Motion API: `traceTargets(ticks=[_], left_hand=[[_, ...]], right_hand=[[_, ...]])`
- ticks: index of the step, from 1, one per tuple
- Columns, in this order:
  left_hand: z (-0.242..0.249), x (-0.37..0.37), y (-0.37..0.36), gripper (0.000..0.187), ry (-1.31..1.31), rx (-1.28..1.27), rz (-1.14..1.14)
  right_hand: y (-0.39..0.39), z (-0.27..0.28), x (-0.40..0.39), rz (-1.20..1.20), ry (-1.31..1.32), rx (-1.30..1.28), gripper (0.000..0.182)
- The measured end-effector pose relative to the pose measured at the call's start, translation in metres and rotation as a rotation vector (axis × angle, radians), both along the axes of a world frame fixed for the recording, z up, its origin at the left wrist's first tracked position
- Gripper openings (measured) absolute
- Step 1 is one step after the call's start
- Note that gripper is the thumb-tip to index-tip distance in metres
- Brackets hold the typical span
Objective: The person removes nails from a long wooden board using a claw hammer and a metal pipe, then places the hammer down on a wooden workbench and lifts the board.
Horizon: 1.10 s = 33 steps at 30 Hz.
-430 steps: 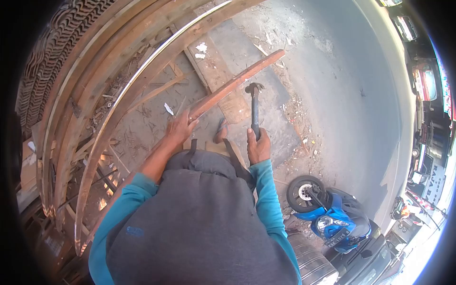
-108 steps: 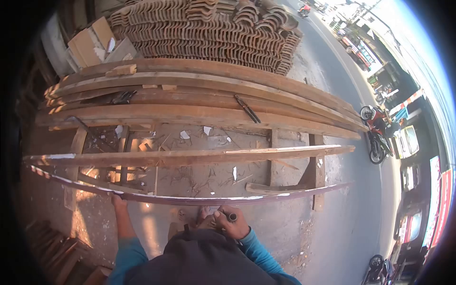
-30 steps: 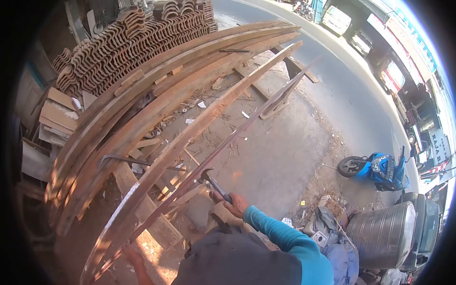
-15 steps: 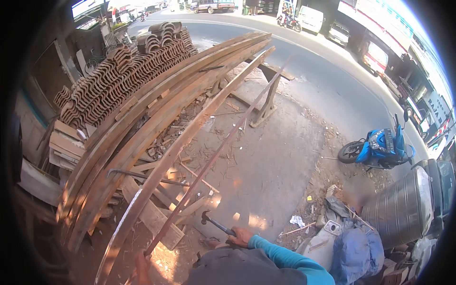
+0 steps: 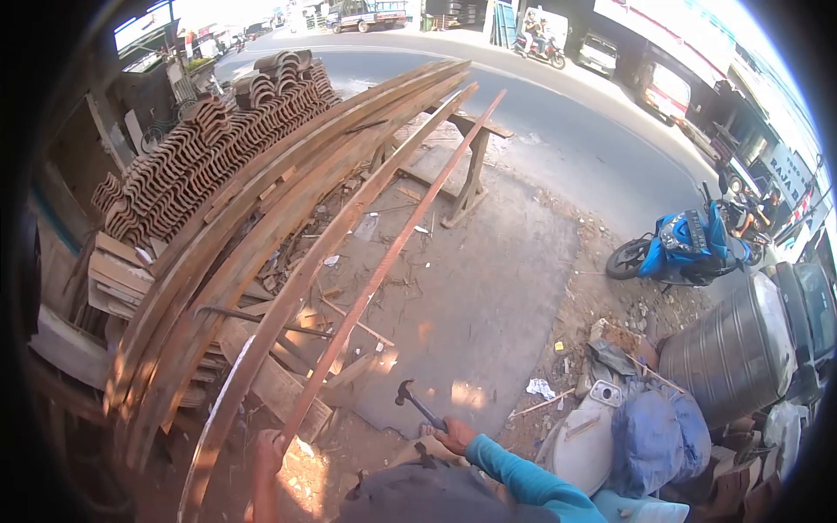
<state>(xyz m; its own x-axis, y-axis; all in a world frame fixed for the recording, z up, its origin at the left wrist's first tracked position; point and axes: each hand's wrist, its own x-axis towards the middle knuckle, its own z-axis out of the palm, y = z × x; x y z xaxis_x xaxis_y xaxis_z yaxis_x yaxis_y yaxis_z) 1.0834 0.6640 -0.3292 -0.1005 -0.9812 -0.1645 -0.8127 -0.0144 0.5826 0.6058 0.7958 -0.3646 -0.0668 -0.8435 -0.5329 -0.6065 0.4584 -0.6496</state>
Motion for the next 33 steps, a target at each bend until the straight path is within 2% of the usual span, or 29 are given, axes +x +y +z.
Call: traceTargets(ticks=[1,2,3,4,5,7,8,11,12,14,15,17,19,21,22,23,25,26,27,29,30,31,32,33], left_hand=[[-0.031,0.012,-0.011,0.032,0.001,-0.103,-0.058],[-0.034,0.015,-0.017,0.037,-0.098,-0.173,-0.064],[-0.007,0.01,-0.015,0.043,-0.06,-0.196,-0.005],[0.017,0.014,-0.011,0.046,-0.009,-0.183,0.082],[0.033,0.032,-0.004,0.046,0.007,-0.208,0.11],[0.04,0.098,0.019,0.043,0.019,-0.21,0.157],[0.042,0.135,0.038,0.045,-0.011,-0.154,0.223],[0.058,0.233,0.104,0.08,-0.066,0.148,0.447],[0.062,0.257,0.124,0.08,-0.075,0.18,0.495],[0.067,0.295,0.168,0.105,-0.222,0.443,0.501],[0.065,0.307,0.19,0.105,-0.223,0.467,0.531],[0.051,0.324,0.214,0.12,-0.463,0.621,0.488],[0.031,0.334,0.23,0.118,-0.516,0.684,0.482],[0.016,0.337,0.243,0.112,-0.418,0.632,0.525],[0.017,0.328,0.248,0.09,-0.444,0.563,0.513],[0.011,0.33,0.257,0.09,-0.438,0.567,0.521],[-0.013,0.342,0.257,0.068,-0.338,0.613,0.435],[-0.022,0.341,0.262,0.052,-0.291,0.481,0.408],[-0.051,0.356,0.274,0.047,-0.264,0.349,0.373],[-0.037,0.354,0.262,0.043,-0.123,0.346,0.36],[-0.054,0.365,0.268,0.044,-0.134,0.281,0.352],[-0.055,0.365,0.267,0.044,-0.083,0.276,0.377],[-0.046,0.359,0.258,0.044,-0.137,0.317,0.366],[-0.052,0.356,0.254,0.043,-0.101,0.321,0.355]], right_hand=[[-0.003,0.0,0.008,-0.02,0.045,-0.053,0.049],[-0.002,0.001,0.02,-0.016,0.084,-0.088,0.048],[-0.007,0.012,0.034,-0.021,0.113,-0.084,0.046],[-0.002,-0.014,0.04,-0.03,0.078,-0.226,0.041],[-0.004,-0.022,0.054,-0.081,0.035,-0.218,0.036],[-0.007,-0.004,0.095,-0.191,-0.194,-0.241,0.036],[-0.007,0.017,0.12,-0.228,-0.268,-0.22,0.036],[-0.016,0.038,0.181,-0.308,-0.373,-0.238,0.035],[-0.019,0.045,0.199,-0.326,-0.391,-0.266,0.035],[-0.02,0.053,0.226,-0.321,-0.383,-0.332,0.031],[-0.021,0.051,0.235,-0.283,-0.394,-0.379,0.03],[-0.02,0.047,0.254,-0.355,-0.34,-0.377,0.028],[-0.017,0.03,0.264,-0.343,-0.282,-0.357,0.028],[-0.016,0.006,0.263,-0.327,-0.217,-0.336,0.027],[-0.016,-0.004,0.262,-0.302,-0.199,-0.244,0.026],[-0.015,-0.014,0.26,-0.28,-0.18,-0.155,0.026],[-0.012,-0.02,0.263,-0.265,-0.128,-0.171,0.027],[-0.011,-0.016,0.262,-0.272,-0.082,-0.173,0.027],[-0.01,-0.024,0.254,-0.196,-0.037,-0.193,0.027],[-0.006,-0.039,0.245,-0.134,0.039,-0.274,0.029],[-0.006,-0.052,0.241,-0.085,0.14,-0.316,0.031],[-0.005,-0.047,0.244,-0.064,0.197,-0.315,0.034],[-0.004,-0.045,0.247,-0.087,0.186,-0.315,0.037],[-0.01,-0.014,0.256,-0.077,0.174,-0.163,0.043]])
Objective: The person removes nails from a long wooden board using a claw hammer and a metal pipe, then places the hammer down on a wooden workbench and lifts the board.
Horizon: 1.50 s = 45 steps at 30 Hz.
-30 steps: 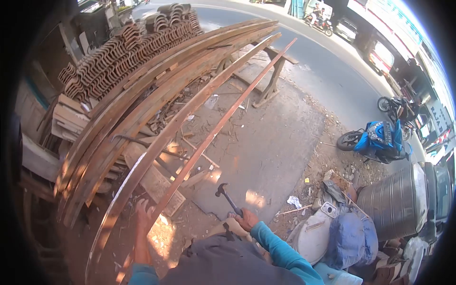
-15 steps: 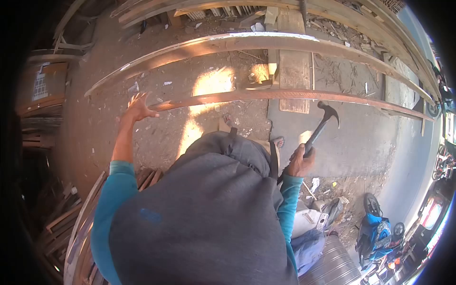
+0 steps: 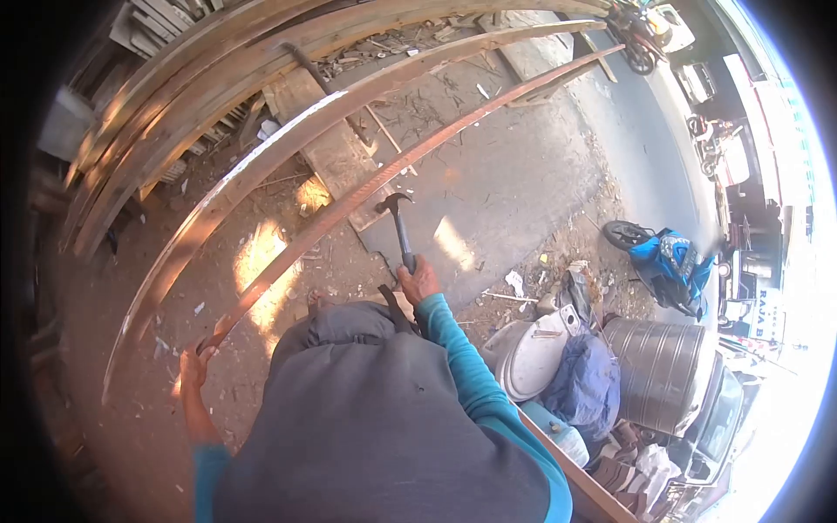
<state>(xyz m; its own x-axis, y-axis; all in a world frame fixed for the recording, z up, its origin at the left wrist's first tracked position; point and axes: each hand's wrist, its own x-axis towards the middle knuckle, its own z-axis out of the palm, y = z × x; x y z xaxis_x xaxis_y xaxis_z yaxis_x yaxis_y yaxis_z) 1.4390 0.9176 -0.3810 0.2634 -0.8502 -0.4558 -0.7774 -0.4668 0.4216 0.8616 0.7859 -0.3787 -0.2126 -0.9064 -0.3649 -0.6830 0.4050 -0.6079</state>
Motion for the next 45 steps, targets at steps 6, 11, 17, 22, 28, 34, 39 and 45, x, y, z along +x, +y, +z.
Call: traceTargets(ticks=[6,11,17,22,28,34,39,45], left_hand=[[0.015,-0.077,-0.072,0.038,0.036,-0.054,-0.117],[-0.009,-0.122,-0.104,0.031,0.333,-0.182,-0.12],[0.0,-0.139,-0.116,0.051,0.091,0.021,-0.203],[-0.009,-0.145,-0.107,0.05,0.002,-0.019,-0.165],[-0.004,-0.15,-0.104,0.045,-0.058,-0.062,-0.17],[-0.01,-0.147,-0.1,0.045,-0.044,-0.068,-0.161],[-0.011,-0.147,-0.101,0.045,-0.02,-0.114,-0.17],[-0.015,-0.146,-0.104,0.046,0.027,-0.03,-0.149]], right_hand=[[-0.002,0.023,0.012,-0.073,-0.079,0.068,0.05],[0.003,0.005,0.011,-0.046,0.022,-0.07,0.05],[-0.004,0.049,0.036,0.033,-0.269,-0.094,0.036],[-0.029,0.121,0.086,0.109,-0.391,-0.187,0.036],[-0.036,0.105,0.106,0.476,-0.016,-0.236,0.033],[-0.051,0.112,0.11,0.59,0.015,-0.046,0.037],[-0.071,0.159,0.125,0.172,-0.383,-0.377,0.029],[-0.053,0.077,0.093,0.623,0.03,-0.194,0.036]])
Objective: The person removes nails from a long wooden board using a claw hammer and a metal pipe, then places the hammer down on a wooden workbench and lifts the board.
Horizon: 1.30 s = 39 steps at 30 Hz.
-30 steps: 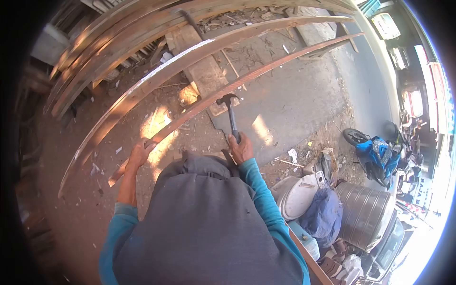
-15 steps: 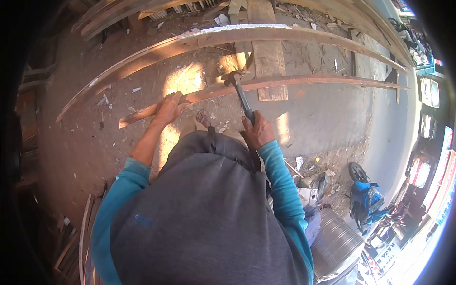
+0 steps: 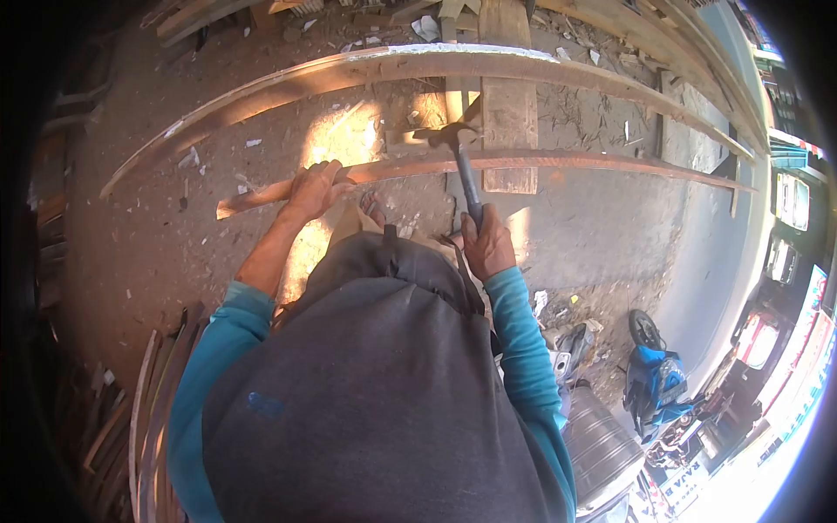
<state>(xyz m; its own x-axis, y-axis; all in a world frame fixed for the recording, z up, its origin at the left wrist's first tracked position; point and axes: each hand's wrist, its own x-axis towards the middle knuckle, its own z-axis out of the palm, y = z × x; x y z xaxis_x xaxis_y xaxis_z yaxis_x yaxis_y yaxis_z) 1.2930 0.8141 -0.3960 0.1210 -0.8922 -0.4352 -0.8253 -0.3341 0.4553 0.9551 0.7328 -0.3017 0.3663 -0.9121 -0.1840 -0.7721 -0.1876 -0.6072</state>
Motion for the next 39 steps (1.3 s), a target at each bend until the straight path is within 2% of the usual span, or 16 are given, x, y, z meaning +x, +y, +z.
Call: traceTargets(ticks=[1,4,7,9,12,15,19,25,27,28,30,31,33,35,37,39], left_hand=[[-0.001,0.001,0.0,0.047,0.031,0.08,0.005],[0.0,0.004,-0.007,0.049,-0.046,-0.016,-0.002],[0.0,0.002,0.005,0.049,-0.035,-0.016,-0.008],[-0.004,-0.002,0.008,0.05,-0.062,-0.043,-0.026],[0.0,-0.002,0.008,0.049,-0.044,-0.014,-0.011],[-0.006,-0.001,0.01,0.049,-0.037,-0.05,-0.028],[-0.008,-0.003,0.01,0.048,-0.009,0.069,0.003],[-0.005,-0.003,0.014,0.055,0.041,0.054,0.015],[-0.025,-0.005,0.028,0.051,-0.035,-0.203,0.018],[-0.018,-0.006,0.035,0.051,-0.057,-0.179,0.056],[0.002,-0.005,0.035,0.046,-0.035,-0.595,0.014],[0.012,-0.004,0.042,0.046,-0.043,-0.593,0.02],[0.031,-0.005,0.066,0.041,0.04,-0.667,0.261],[0.032,0.018,0.093,0.036,-0.149,-0.734,0.446],[0.035,0.055,0.116,0.055,-0.396,-0.555,0.557],[0.039,0.088,0.136,0.074,-0.368,-0.177,0.583]], right_hand=[[0.004,-0.027,-0.017,0.144,0.097,0.086,0.038],[-0.001,0.016,0.006,0.144,0.0,0.039,0.04],[-0.015,0.069,0.033,-0.125,-0.143,0.128,0.035],[-0.029,0.067,0.03,-0.214,-0.232,-0.046,0.036],[-0.041,0.068,0.033,-0.331,-0.417,-0.034,0.028],[-0.027,0.044,0.027,-0.148,-0.137,-0.206,0.032],[0.0,-0.016,0.004,0.144,0.117,0.176,0.031],[-0.002,0.002,0.016,0.04,-0.062,0.176,0.05],[-0.007,0.009,0.017,-0.021,-0.07,0.243,0.045],[-0.01,0.017,0.019,-0.035,-0.083,0.269,0.044],[-0.015,0.027,0.019,-0.078,-0.111,0.299,0.042],[-0.016,0.03,0.016,-0.106,-0.122,0.309,0.041],[-0.011,0.027,0.006,-0.11,-0.129,0.287,0.041],[-0.005,0.03,0.006,-0.17,-0.12,0.308,0.04],[0.002,0.029,0.008,-0.198,-0.205,0.362,0.04],[0.008,0.036,0.02,-0.199,-0.15,0.367,0.037]])
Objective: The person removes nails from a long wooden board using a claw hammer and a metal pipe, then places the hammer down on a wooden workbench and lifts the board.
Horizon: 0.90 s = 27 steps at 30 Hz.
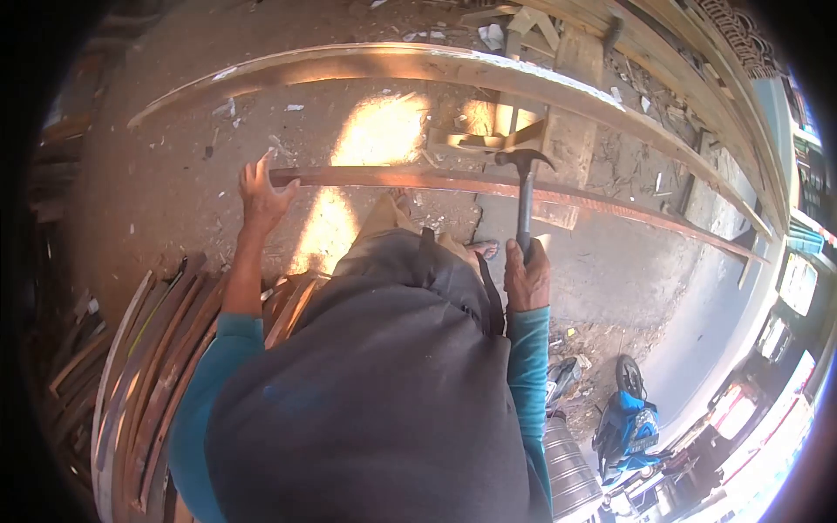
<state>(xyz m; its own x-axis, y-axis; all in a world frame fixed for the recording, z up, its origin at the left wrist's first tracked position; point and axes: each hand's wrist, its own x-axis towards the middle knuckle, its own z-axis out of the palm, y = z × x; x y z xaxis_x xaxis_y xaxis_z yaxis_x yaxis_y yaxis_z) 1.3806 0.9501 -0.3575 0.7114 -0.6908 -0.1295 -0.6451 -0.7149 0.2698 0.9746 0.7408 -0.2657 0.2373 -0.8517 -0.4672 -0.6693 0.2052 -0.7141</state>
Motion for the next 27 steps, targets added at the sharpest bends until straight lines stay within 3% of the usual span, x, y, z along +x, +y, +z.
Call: traceTargets(ticks=[3,6,13,17,20,22,23,24,27], left_hand=[[-0.037,0.039,0.021,0.084,-0.024,0.36,-0.152],[-0.08,0.069,0.03,0.07,0.051,0.305,-0.249],[-0.059,0.068,0.011,0.056,0.252,0.252,-0.33],[-0.036,0.022,-0.043,0.063,0.199,0.35,-0.403],[-0.023,-0.012,-0.082,0.053,0.107,0.361,-0.507],[-0.01,-0.022,-0.106,0.042,0.209,0.317,-0.598],[-0.029,-0.019,-0.103,0.037,0.208,0.211,-0.655],[-0.03,-0.022,-0.102,0.036,0.292,0.184,-0.564],[-0.025,-0.021,-0.109,0.036,0.255,0.399,-0.569]], right_hand=[[0.003,-0.015,0.002,0.172,0.131,-0.055,0.042],[0.008,-0.02,0.009,0.212,0.089,0.034,0.044],[0.024,-0.031,0.01,0.284,0.109,-0.038,0.048],[0.024,-0.033,0.011,0.235,0.092,-0.065,0.05],[0.024,-0.036,0.01,0.249,0.113,-0.077,0.047],[0.016,-0.01,0.025,0.261,0.143,-0.053,0.042],[0.019,-0.012,0.031,0.231,0.096,-0.159,0.039],[0.013,-0.001,0.039,0.27,0.102,-0.127,0.038],[0.008,0.023,0.063,0.244,0.035,-0.164,0.036]])
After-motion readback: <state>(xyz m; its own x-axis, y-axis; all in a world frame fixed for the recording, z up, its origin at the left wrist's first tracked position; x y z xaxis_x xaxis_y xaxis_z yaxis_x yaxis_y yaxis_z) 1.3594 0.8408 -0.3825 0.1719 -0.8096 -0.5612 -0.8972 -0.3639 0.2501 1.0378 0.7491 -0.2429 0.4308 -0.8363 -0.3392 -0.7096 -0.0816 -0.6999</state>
